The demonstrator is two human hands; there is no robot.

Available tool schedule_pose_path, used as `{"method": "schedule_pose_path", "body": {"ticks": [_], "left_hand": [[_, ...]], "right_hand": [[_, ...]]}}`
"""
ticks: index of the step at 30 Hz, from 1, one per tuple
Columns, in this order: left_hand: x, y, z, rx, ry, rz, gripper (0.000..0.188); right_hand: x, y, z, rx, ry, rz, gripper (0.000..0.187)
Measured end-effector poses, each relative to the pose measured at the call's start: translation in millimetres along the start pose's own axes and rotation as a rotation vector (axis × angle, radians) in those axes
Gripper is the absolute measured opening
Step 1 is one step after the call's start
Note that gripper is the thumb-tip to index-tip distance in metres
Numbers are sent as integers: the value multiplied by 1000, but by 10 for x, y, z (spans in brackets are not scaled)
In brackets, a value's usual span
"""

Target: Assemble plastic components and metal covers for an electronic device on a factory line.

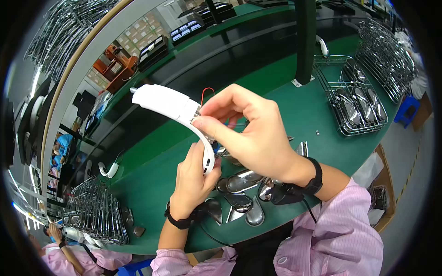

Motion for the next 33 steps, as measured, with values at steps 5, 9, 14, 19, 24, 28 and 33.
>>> {"method": "schedule_pose_path", "body": {"ticks": [5, 9, 14, 19, 24, 28, 33], "left_hand": [[-113, -26, 32, -9, 23, -84, 68], [-118, -24, 38, 0, 24, -76, 68], [-31, -49, -48, 13, 16, -35, 68], [-96, -28, 2, 5, 1, -83, 69], [-79, -33, 6, -5, -8, -50, 69], [-47, -46, -20, 1, 2, -31, 67], [-89, 4, 46, -10, 67, -112, 65]], "right_hand": [[-33, -84, 154, -163, 226, -6, 12], [-41, -111, 53, -30, 154, 114, 12], [-8, -20, 80, -63, 96, 17, 13], [10, -56, 111, -153, 174, 26, 15], [-14, -71, 42, -41, 142, 58, 16], [-20, -75, 64, -104, 116, 28, 15], [-46, -102, 87, -76, 149, 56, 14]]}}
Point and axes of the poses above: each hand's wrist, its own y-axis away from the middle knuckle, its own x-axis out of the palm, z = x × y, the point moved 9 cm from there along -y, towards the middle knuckle, and after that the axes turned 13 degrees about x, right-handed, at the moved point
